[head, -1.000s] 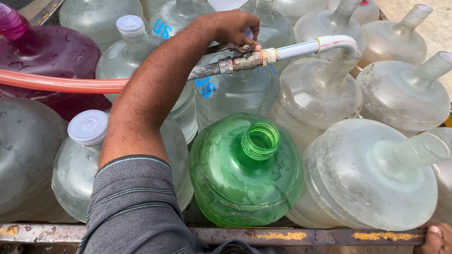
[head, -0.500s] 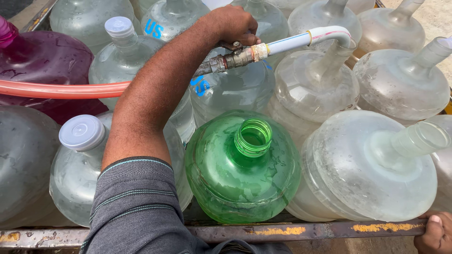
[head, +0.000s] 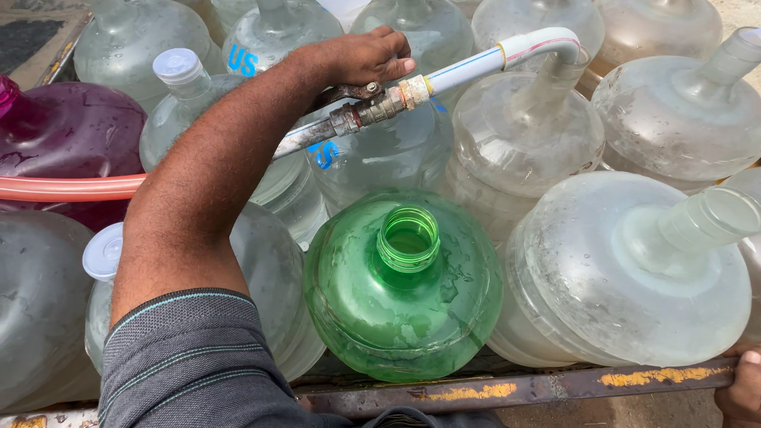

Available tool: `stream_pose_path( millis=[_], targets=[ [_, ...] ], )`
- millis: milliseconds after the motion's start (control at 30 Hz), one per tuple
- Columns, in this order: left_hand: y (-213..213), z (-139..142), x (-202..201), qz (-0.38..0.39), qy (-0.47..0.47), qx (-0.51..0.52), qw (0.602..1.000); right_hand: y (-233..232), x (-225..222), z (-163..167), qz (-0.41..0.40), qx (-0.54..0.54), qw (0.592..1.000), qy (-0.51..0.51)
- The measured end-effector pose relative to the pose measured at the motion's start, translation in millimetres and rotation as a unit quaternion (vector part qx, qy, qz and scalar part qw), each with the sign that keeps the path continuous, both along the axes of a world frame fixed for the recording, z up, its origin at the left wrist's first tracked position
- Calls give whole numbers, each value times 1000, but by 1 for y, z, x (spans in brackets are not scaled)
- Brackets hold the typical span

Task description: The person fills large plastic water jugs on a yellow cart, holding a white pipe with a valve over each open jug neck and operating the valve to let water flow in. They move the pipe from jug to jug, repositioning jugs as they fill them.

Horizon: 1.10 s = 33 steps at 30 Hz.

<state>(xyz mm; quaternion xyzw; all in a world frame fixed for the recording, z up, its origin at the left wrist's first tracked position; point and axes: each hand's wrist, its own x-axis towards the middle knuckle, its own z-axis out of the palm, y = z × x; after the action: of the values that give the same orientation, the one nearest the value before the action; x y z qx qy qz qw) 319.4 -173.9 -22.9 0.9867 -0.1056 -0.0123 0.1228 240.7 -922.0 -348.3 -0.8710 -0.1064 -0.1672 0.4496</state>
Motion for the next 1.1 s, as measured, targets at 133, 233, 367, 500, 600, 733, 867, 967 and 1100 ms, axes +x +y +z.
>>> stream_pose_path(
  millis=[133,233,367,500,600,733,867,967,1100],
  targets=[
    [0,-2,-4,18,-12,-1,1000,4,8,-4,2,-10,1000,-16],
    [-3,-3,-6,19,-22,22,999,0,10,-4,12,-19,1000,-19],
    [-1,-6,-7,12,-37,49,998,-2,10,-12,57,56,997,20],
    [5,-9,-7,-35,-73,44,996,-11,2,-22,42,55,997,35],
    [4,-10,-8,-57,-92,64,992,-22,-3,-27,37,-54,997,-38],
    [1,-7,-13,-17,-74,62,995,-26,-9,-33,56,-5,998,-38],
    [-2,-2,-2,-46,-24,90,995,-24,-15,-28,58,-55,993,-91],
    [-2,0,4,-51,-22,156,986,-16,-17,-14,65,-57,992,-97],
    [-6,-3,-6,-13,-16,103,994,-4,-12,8,131,-22,989,-72]
  ],
)
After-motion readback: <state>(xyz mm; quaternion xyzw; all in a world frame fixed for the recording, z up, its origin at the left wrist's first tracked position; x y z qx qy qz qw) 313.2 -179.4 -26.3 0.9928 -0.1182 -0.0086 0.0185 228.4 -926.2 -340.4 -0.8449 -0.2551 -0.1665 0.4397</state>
